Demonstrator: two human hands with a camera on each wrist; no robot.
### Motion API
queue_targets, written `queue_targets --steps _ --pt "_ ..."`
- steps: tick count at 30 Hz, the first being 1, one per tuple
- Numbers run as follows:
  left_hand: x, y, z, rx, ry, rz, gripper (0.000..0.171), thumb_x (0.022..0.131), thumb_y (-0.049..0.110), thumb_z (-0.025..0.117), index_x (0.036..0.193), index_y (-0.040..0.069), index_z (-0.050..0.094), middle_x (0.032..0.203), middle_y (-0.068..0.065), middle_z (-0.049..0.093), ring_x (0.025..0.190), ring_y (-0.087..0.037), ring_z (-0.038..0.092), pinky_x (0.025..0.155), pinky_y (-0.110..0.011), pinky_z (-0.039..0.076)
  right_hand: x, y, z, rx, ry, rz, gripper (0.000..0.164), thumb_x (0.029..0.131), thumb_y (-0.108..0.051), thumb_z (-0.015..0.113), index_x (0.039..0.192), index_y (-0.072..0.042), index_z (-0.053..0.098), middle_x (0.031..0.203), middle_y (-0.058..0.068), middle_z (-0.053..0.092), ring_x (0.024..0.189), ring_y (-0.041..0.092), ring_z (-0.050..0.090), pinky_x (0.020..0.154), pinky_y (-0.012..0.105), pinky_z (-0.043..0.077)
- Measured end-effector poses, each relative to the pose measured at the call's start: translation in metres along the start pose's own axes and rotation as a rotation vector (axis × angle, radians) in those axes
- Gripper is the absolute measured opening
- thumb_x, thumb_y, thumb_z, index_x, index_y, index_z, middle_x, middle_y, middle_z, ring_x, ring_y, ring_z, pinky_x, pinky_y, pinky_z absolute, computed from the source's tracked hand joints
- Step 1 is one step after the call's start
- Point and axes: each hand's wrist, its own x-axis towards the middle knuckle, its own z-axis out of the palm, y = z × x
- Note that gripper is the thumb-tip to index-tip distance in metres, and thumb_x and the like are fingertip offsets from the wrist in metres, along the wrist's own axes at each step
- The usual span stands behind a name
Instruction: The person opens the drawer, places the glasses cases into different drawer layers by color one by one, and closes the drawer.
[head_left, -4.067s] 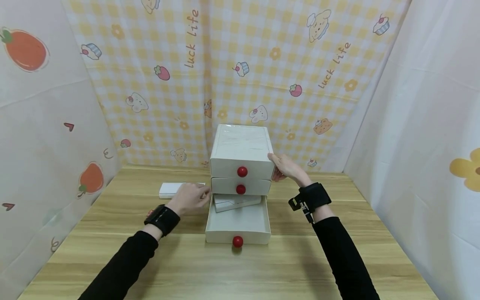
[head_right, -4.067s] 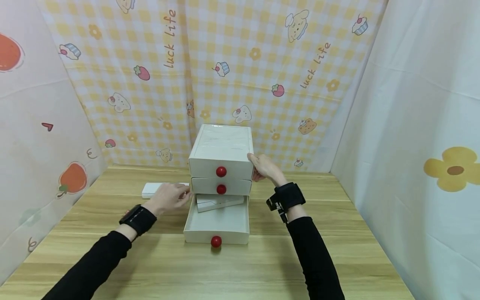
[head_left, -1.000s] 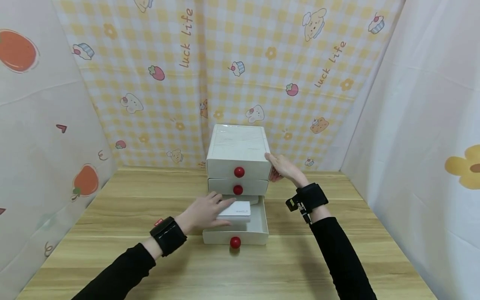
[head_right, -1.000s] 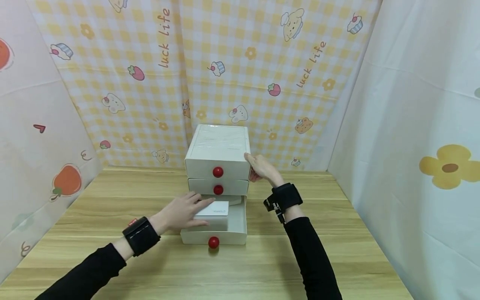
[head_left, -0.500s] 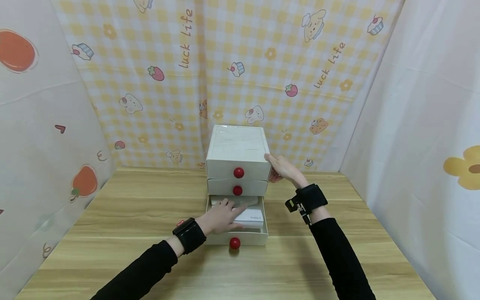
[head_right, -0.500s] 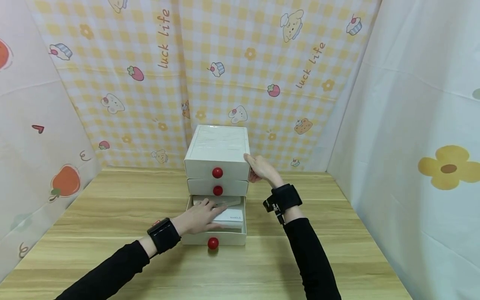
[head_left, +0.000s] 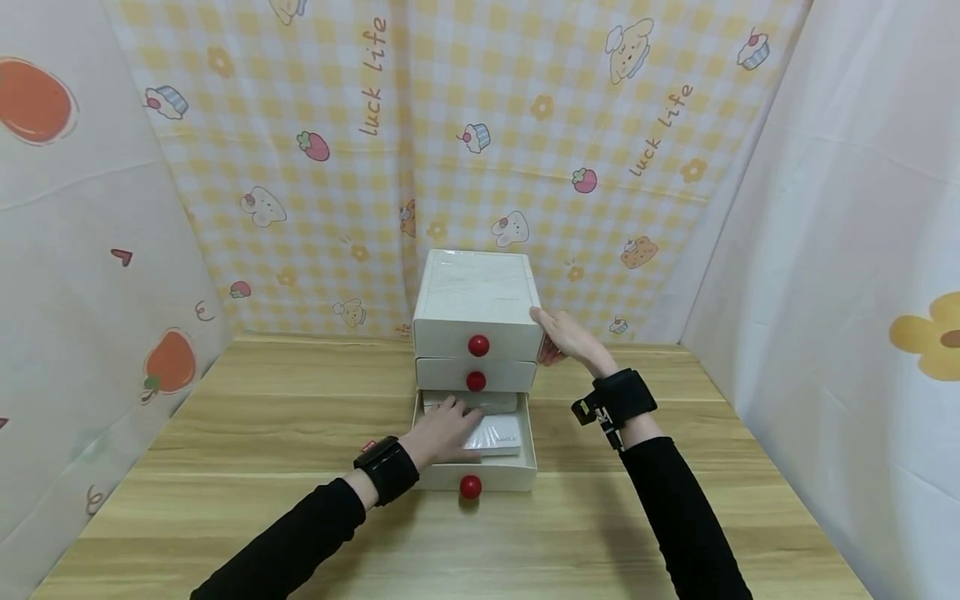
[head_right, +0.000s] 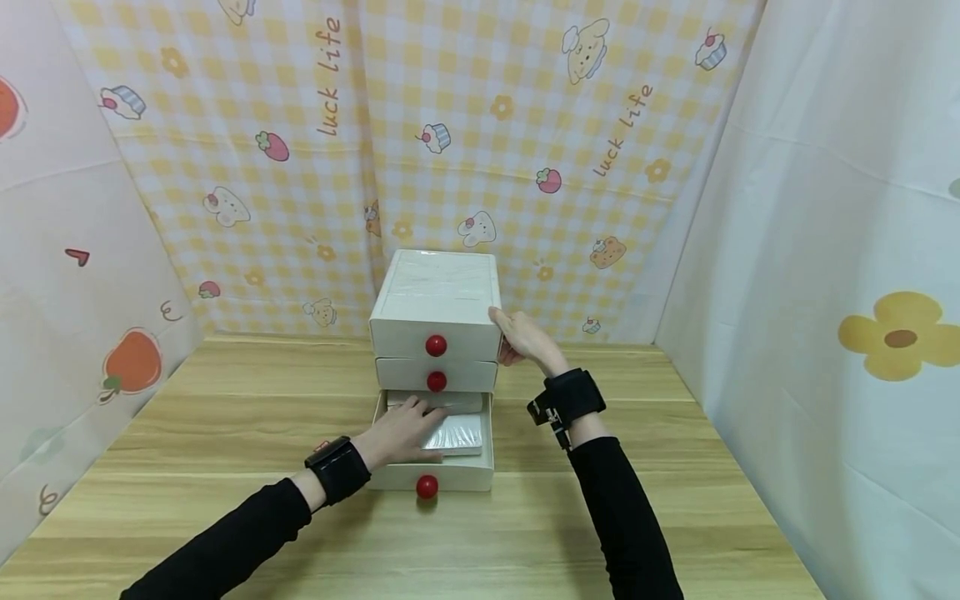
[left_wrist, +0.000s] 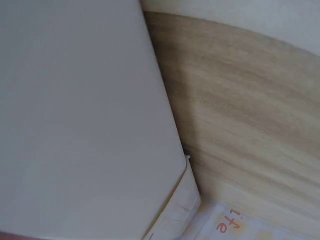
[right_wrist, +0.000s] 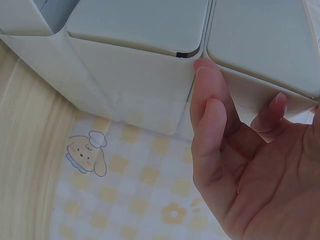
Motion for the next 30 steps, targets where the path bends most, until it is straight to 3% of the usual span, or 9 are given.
queue_targets --steps 9,14,19,24,26,30 --pt "-0.002 0.0 -0.01 -0.02 0.049 0.101 0.053 0.085 0.039 0.069 0.13 0.014 0.055 0.121 -0.009 0.062 0.11 -0.024 0.057 0.092 -0.039 0.05 0.0 0.001 0.001 0.018 -0.009 0.002 0.069 0.101 -0.05 0.027 0.09 0.005 0.066 0.061 0.005 0.066 0.056 0.015 0.064 0.059 0.029 0.054" --pt "-0.007 0.001 -0.017 -0.038 0.135 0.182 0.036 0.092 0.034 0.061 0.122 0.014 0.061 0.115 -0.005 0.065 0.105 -0.019 0.061 0.089 -0.035 0.051 -0.001 0.001 0.002 0.014 -0.007 0.005 0.069 0.101 -0.05 0.026 0.09 0.006 0.066 0.06 0.004 0.065 0.055 0.015 0.064 0.057 0.028 0.054" --pt "-0.018 0.009 -0.027 0.007 0.242 0.297 0.027 0.093 0.034 0.059 0.112 0.015 0.066 0.104 0.0 0.069 0.095 -0.013 0.063 0.083 -0.026 0.052 -0.002 0.001 0.001 0.008 -0.002 -0.002 0.07 0.101 -0.05 0.026 0.09 0.007 0.066 0.061 0.005 0.066 0.055 0.015 0.065 0.057 0.029 0.054" --pt "-0.032 0.023 -0.026 0.121 0.404 0.471 0.02 0.089 0.034 0.065 0.099 0.016 0.068 0.09 0.005 0.066 0.082 -0.008 0.059 0.074 -0.019 0.05 -0.002 0.0 0.0 0.005 0.002 -0.012 0.071 0.101 -0.049 0.026 0.092 0.009 0.065 0.062 0.007 0.067 0.055 0.015 0.065 0.057 0.029 0.055" --pt "-0.038 0.027 -0.021 0.219 0.474 0.541 0.02 0.086 0.037 0.067 0.094 0.018 0.066 0.087 0.006 0.064 0.079 -0.007 0.057 0.071 -0.017 0.049 -0.001 0.0 0.0 0.009 0.0 -0.01 0.071 0.101 -0.049 0.026 0.093 0.008 0.065 0.062 0.007 0.067 0.055 0.015 0.065 0.057 0.029 0.055" --pt "-0.051 0.029 -0.013 0.424 0.502 0.607 0.021 0.086 0.042 0.066 0.093 0.022 0.064 0.091 0.009 0.062 0.083 -0.006 0.057 0.072 -0.017 0.049 0.0 -0.001 0.0 0.01 0.001 -0.009 0.07 0.101 -0.049 0.026 0.093 0.009 0.065 0.061 0.007 0.067 0.054 0.014 0.065 0.056 0.028 0.054"
